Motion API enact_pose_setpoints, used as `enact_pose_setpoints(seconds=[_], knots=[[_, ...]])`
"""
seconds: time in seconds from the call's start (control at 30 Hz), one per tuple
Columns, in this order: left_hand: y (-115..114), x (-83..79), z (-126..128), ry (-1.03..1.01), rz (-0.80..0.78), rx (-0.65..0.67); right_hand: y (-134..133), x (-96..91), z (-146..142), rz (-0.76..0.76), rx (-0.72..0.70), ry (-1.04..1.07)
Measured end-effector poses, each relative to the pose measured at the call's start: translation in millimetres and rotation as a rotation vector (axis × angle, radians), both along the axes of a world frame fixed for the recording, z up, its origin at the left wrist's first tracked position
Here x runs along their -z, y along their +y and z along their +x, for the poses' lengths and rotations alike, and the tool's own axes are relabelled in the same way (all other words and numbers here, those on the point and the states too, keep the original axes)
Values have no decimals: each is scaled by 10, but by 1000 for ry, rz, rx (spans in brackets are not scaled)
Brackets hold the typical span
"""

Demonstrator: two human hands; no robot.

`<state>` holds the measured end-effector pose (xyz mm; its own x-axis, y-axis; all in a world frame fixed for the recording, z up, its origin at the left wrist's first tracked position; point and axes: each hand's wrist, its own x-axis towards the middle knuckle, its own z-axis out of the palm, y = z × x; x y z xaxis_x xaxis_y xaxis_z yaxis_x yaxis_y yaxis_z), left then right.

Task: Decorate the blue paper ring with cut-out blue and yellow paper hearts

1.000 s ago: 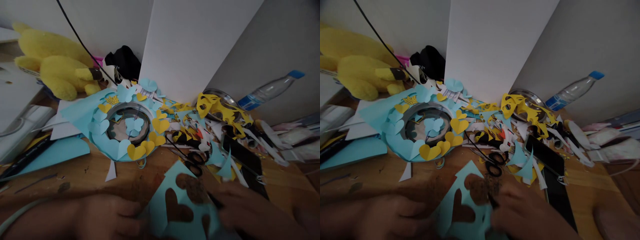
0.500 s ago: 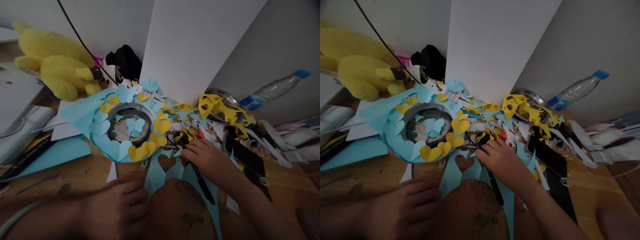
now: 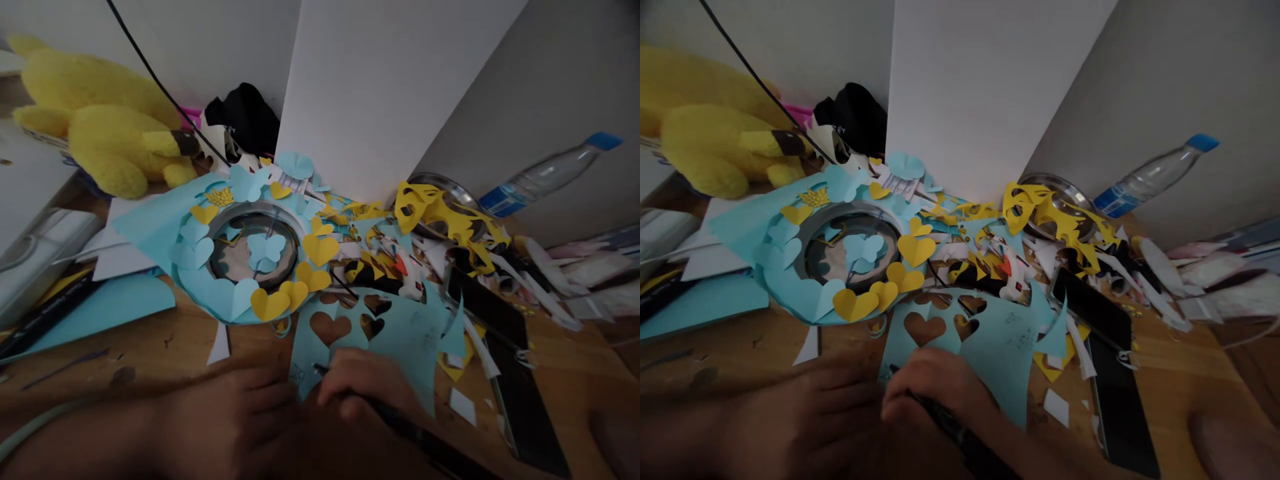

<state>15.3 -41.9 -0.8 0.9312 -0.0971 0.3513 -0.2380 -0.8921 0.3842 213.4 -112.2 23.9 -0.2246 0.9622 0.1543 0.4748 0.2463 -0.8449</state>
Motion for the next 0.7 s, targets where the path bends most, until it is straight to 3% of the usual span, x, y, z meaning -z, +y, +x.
enact_pose_setpoints(seconds=[0.07,0.17,0.27,0.47,0.7], knots=[[-2,-11,10,6,-2,14,0,97,-109,-103,25,22],[9,-34,14,46,9,27,63,189,-187,-264,173,32],[27,-41,2,25,21,2,122,243,-204,-345,273,101],[52,2,-23,16,-1,-110,112,343,-174,-318,359,-7],[62,44,-51,92,30,-96,137,298,-171,-251,364,-128]])
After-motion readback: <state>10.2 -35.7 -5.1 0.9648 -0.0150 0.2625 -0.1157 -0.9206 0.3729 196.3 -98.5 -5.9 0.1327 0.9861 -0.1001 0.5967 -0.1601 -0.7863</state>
